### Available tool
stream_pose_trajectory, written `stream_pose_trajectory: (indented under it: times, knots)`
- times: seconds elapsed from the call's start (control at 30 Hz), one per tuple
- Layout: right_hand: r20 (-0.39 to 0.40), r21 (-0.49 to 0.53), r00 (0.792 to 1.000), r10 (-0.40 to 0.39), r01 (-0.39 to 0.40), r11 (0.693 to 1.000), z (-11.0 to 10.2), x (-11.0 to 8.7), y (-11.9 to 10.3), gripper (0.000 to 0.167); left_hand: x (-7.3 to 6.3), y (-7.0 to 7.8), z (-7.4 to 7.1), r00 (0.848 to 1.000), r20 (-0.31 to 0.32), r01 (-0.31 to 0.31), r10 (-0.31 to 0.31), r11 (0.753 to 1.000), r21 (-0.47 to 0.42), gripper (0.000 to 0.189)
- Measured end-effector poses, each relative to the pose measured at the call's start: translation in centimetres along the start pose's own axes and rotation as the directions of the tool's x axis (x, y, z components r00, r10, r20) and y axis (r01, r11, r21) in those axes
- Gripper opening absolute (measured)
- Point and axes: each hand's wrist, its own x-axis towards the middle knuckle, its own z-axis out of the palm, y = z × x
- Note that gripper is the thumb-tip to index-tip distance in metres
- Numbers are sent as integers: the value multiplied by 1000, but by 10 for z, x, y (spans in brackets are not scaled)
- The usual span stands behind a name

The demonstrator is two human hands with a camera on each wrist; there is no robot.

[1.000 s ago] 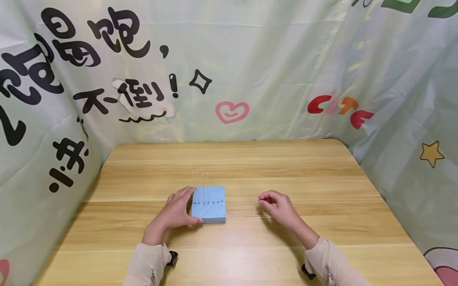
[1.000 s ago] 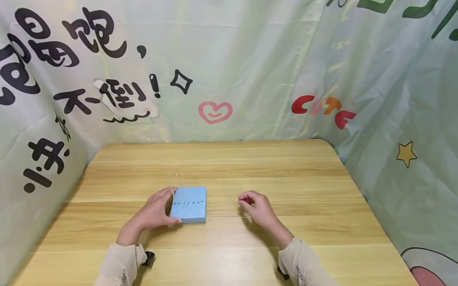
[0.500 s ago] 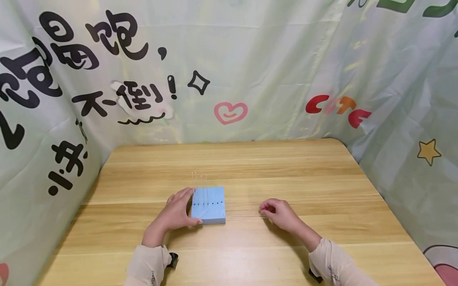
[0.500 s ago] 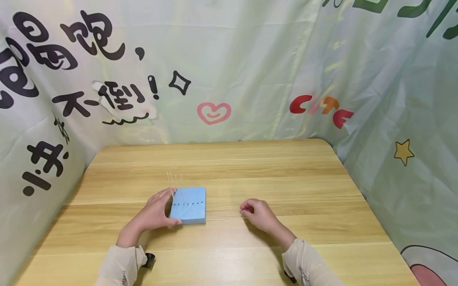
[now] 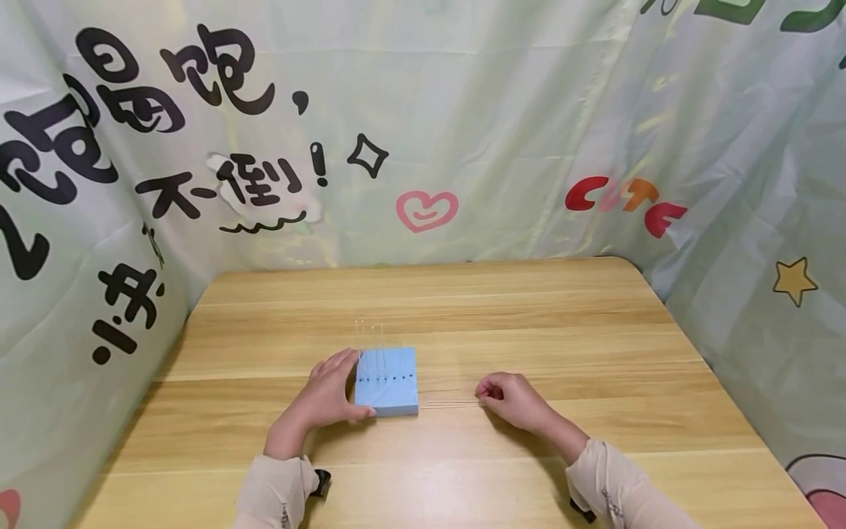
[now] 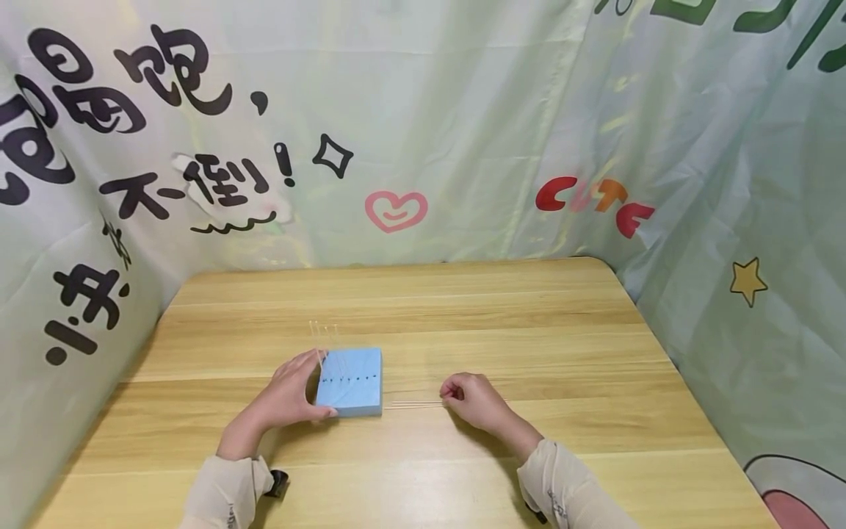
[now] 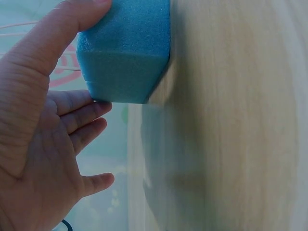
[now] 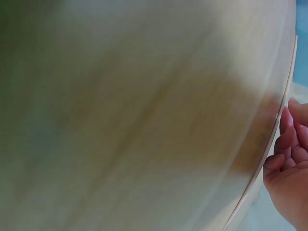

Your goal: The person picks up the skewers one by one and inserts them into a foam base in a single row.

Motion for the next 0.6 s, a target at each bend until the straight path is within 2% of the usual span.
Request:
stream_pose_trajectory:
  times: [0.23, 0.6]
  knots:
    - [18, -10, 1000, -23, 23, 1000, 3, 1, 3, 7, -1, -1, 1, 1000, -3, 5, -5, 1000, 2, 107]
    - [43, -4, 999, -9, 9, 1000, 1, 3, 0, 7, 0, -1, 0, 1000, -7, -6, 6, 1000, 6, 106]
